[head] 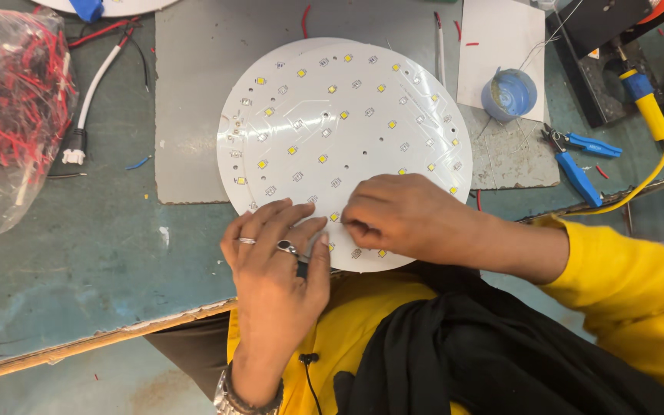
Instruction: The person solders wire leads onto a round LED light panel PCB. They hold the board steady with one hand, apply a soldering iron to the pads, feed solder wire, and use pliers to trim and position the wires, working around the board.
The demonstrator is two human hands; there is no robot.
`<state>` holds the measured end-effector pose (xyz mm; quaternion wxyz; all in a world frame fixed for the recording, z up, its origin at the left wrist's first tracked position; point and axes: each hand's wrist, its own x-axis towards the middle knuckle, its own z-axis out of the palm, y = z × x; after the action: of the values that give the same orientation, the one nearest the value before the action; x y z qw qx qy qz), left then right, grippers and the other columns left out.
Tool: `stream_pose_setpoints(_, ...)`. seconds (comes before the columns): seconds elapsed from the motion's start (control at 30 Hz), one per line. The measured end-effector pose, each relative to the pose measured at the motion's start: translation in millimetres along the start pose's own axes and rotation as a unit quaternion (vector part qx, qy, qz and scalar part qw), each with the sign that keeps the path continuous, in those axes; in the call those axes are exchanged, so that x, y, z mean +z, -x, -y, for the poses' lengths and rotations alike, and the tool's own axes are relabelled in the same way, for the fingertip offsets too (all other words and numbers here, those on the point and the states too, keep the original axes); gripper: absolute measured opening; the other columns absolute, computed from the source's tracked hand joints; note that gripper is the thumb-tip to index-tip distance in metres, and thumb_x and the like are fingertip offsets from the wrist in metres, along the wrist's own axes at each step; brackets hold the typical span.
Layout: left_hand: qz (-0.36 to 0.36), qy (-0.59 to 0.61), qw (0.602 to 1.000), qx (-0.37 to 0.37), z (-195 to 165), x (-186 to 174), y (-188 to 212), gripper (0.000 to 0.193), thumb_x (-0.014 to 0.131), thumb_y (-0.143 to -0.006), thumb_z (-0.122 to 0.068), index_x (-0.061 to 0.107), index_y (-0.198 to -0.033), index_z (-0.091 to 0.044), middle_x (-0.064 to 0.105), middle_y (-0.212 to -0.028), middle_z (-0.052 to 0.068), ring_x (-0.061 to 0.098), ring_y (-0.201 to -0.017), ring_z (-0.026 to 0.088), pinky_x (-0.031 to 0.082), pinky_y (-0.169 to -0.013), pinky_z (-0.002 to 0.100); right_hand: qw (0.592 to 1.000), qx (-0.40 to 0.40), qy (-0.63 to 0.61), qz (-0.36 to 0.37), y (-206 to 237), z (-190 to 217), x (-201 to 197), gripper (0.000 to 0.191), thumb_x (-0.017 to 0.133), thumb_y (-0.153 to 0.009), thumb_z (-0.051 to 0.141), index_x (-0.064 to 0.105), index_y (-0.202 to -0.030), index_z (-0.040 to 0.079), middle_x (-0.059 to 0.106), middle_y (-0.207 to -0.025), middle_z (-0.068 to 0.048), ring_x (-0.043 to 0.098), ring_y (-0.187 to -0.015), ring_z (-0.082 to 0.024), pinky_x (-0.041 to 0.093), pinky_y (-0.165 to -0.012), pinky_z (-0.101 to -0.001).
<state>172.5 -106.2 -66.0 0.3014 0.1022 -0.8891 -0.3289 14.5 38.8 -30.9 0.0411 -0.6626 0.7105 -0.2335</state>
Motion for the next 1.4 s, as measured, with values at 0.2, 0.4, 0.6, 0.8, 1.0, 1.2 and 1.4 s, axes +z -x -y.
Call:
stream_pose_setpoints(0.2, 0.035, 0.018, 0.999, 0.013, -24.6, 5.4, -22.4, 0.012, 0.078, -0.085, -0.017, 0.076, -0.094, -0.011, 0.072, -0.11, 0.0, 0.062, -0.114, 0.023, 0.03, -0.099, 0.042, 0.998, 0.034, -0.026, -0.053, 22.5, -1.6, -12.3, 0.018, 0.078, -0.084, 0.008, 0.063, -0.094, 0.006, 0.066, -0.09, -0.006, 0.067, -0.079, -0.027, 0.053, -0.065, -0.0375)
stream_pose_setpoints(0.4, 0.054, 0.065, 0.995, 0.046, -52.9, 19.5, -47.2, 0.007, 0.076, -0.093, -0.012, 0.069, -0.095, -0.01, 0.071, -0.111, 0.001, 0.062, -0.114, 0.023, 0.033, -0.098, 0.04, 0.987, 0.078, -0.089, -0.105, 47.3, -13.4, -34.7, 0.017, 0.074, -0.088, 0.007, 0.06, -0.098, 0.003, 0.066, -0.096, -0.006, 0.067, -0.079, -0.02, 0.053, -0.065, -0.0302)
stream_pose_setpoints(0.6, 0.075, 0.183, 0.98, -0.002, -90.7, 46.4, -70.1, 0.008, 0.073, -0.1, -0.015, 0.069, -0.099, -0.009, 0.071, -0.102, 0.002, 0.063, -0.107, 0.023, 0.037, -0.097, 0.038, 0.851, 0.195, -0.437, -0.218, 83.8, -19.1, -47.6, 0.013, 0.065, -0.106, 0.012, 0.061, -0.109, 0.0, 0.062, -0.11, -0.004, 0.058, -0.093, -0.005, 0.05, -0.078, -0.0216)
stream_pose_setpoints(0.8, 0.085, 0.191, 0.977, 0.03, -132.5, 86.4, -91.0, 0.011, 0.071, -0.1, -0.018, 0.066, -0.095, -0.009, 0.07, -0.099, 0.003, 0.062, -0.1, 0.025, 0.038, -0.091, 0.038, 0.869, 0.185, -0.338, -0.31, 128.0, -36.1, -68.4, 0.012, 0.069, -0.102, 0.005, 0.064, -0.106, -0.004, 0.062, -0.111, -0.009, 0.061, -0.099, -0.01, 0.052, -0.083, -0.0228)
stream_pose_setpoints(1.0, 0.114, 0.222, 0.968, 0.036, -151.4, 123.1, -92.3, 0.011, 0.071, -0.098, -0.02, 0.066, -0.094, -0.01, 0.069, -0.095, 0.002, 0.063, -0.098, 0.024, 0.039, -0.089, 0.038, 0.849, 0.221, -0.346, -0.332, 170.7, -48.2, -75.1, 0.008, 0.067, -0.1, 0.002, 0.064, -0.101, -0.005, 0.064, -0.109, -0.011, 0.063, -0.099, -0.015, 0.052, -0.086, -0.0261)
stream_pose_setpoints(1.2, 0.12, 0.231, 0.965, 0.042, -149.9, 144.9, -82.4, 0.01, 0.07, -0.096, -0.017, 0.064, -0.093, -0.011, 0.069, -0.094, 0.001, 0.063, -0.094, 0.023, 0.038, -0.085, 0.039, 0.816, 0.264, -0.392, -0.334, 194.5, -56.2, -64.3, 0.009, 0.071, -0.097, 0.001, 0.065, -0.093, -0.005, 0.065, -0.102, -0.013, 0.062, -0.095, -0.015, 0.05, -0.083, -0.0273)
stream_pose_setpoints(1.4, 0.13, 0.232, 0.963, 0.044, -138.5, 147.2, -86.2, 0.008, 0.07, -0.095, -0.013, 0.064, -0.094, -0.008, 0.07, -0.095, 0.004, 0.064, -0.093, 0.026, 0.045, -0.085, 0.04, 0.844, 0.242, -0.332, -0.345, 192.4, -69.7, -66.4, 0.014, 0.073, -0.099, 0.009, 0.064, -0.101, -0.002, 0.068, -0.111, -0.012, 0.067, -0.111, -0.021, 0.054, -0.101, -0.033)
